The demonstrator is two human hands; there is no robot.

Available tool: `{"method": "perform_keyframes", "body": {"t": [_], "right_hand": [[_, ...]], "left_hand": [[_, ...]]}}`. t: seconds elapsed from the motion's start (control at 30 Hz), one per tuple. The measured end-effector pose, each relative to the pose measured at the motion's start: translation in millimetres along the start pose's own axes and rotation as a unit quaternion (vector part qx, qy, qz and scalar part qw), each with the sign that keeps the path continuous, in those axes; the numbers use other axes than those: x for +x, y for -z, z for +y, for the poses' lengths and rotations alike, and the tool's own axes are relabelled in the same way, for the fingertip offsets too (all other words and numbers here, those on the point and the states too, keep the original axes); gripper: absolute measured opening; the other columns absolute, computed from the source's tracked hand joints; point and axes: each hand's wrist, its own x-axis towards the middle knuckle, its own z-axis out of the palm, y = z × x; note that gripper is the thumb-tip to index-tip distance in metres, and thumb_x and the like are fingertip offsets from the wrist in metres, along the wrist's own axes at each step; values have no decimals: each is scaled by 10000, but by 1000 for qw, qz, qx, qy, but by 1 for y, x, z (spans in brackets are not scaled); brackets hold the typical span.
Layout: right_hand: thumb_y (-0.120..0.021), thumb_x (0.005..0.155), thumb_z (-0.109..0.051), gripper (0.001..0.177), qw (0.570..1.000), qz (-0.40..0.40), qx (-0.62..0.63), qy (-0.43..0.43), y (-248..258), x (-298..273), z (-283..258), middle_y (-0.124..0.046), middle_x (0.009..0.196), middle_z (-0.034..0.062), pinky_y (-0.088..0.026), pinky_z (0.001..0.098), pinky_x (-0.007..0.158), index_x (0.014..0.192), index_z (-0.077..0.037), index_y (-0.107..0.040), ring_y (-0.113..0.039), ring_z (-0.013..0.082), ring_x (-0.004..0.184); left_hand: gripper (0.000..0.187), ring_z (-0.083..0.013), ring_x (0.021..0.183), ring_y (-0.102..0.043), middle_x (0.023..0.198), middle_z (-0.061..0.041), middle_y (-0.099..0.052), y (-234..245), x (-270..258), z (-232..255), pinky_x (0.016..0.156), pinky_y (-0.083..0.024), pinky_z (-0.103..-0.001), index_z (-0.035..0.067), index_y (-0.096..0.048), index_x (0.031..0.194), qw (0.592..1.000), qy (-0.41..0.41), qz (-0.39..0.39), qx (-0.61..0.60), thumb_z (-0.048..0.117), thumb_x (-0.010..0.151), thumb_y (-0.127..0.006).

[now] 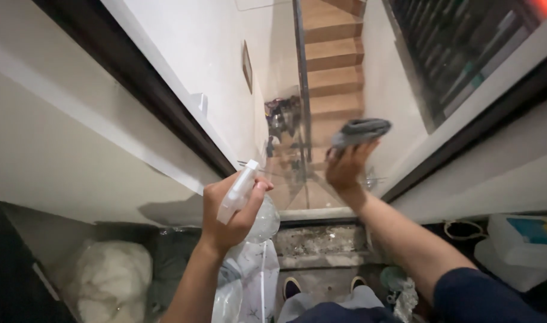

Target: Cleaning a glass partition door using a spray bottle and a cloth.

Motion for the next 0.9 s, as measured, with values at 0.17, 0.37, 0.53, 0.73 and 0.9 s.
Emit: {"method": "perform_keyframes", "body": {"t": [0.17, 0.37, 0.53, 0.73, 0.9], "right_hand": [[-560, 1030, -322, 429, 991, -3, -7, 133, -42, -10, -90, -290, 1629, 237, -113, 736, 1244, 1389, -102, -479, -177, 549, 1551], [-479, 1045, -467, 523, 942, -100, -29, 319, -75, 6, -159, -301, 1670, 160, -55, 641, 1278, 1502, -224, -556, -163, 457, 1565], [-440, 1054, -371, 500, 916, -110, -39, 385, -29, 58, -149, -292, 1708, 71, -37, 543, 1313, 1526, -265, -567, -156, 348, 1600], [-598, 987, -399, 431, 955, -63, -56, 283, 30, 101, -2, -318, 1643, 175, -50, 663, 1266, 1287, -99, -676, -165, 421, 1584], [-442, 1091, -278, 489, 988, 26, -54, 143, 138, 169, 99, -92, 1698, 352, -39, 745, 1282, 1488, 6, -419, -54, 615, 1561]], "left_hand": [[130, -133, 717, -757, 800, -79, -779, 11, 2, 2, 654, -576, -272, 12, -746, 902, 1000, 5, 7, -1, 86, 919, -640], [131, -138, 688, -744, 772, -79, -765, 21, 0, 2, 648, -573, -280, 16, -751, 896, 999, 21, 15, 20, 95, 910, -648], [132, -137, 703, -753, 788, -74, -770, 20, 5, 5, 653, -577, -278, 16, -743, 899, 1000, -1, 26, -1, 101, 922, -644], [138, -136, 679, -740, 785, -76, -770, 4, 11, 6, 631, -564, -276, 17, -754, 900, 1000, -20, 16, -7, 98, 917, -644], [136, -134, 687, -748, 766, -78, -767, -8, 19, 2, 634, -568, -273, 14, -753, 901, 999, -25, -3, -27, 93, 922, -643]]}}
